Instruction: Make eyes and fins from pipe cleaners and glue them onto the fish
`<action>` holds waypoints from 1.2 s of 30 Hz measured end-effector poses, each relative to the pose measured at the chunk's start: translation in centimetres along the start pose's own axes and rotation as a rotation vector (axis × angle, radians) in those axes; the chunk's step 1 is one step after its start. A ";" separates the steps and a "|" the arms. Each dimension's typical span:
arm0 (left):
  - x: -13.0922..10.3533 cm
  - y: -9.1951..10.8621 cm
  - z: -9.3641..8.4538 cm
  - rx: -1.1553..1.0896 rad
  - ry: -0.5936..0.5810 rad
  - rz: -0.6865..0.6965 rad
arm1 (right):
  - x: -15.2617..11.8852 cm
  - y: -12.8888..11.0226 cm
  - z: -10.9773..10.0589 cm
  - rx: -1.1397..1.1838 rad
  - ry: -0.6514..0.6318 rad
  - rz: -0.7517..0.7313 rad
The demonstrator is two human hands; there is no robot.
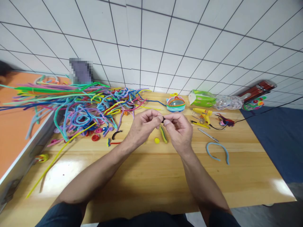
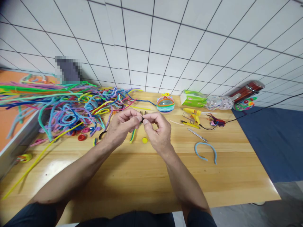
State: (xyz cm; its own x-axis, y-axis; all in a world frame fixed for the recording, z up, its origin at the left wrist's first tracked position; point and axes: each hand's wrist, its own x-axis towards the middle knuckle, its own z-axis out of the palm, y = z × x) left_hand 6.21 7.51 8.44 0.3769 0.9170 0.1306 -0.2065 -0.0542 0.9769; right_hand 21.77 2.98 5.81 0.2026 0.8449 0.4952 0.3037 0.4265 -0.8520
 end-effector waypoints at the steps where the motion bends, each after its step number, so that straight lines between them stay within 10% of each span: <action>1: 0.0 0.0 0.0 0.001 -0.004 -0.004 | 0.0 0.0 0.0 0.005 0.002 -0.003; 36: 0.3 -1.0 0.2 -0.063 -0.020 -0.023 | 0.5 0.6 -0.2 -0.012 -0.087 -0.019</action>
State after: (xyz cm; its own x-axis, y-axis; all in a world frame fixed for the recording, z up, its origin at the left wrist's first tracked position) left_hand 6.69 7.81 7.56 0.4001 0.9096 0.1123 -0.2539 -0.0077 0.9672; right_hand 22.22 3.62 5.56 0.1156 0.8619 0.4938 0.3180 0.4388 -0.8404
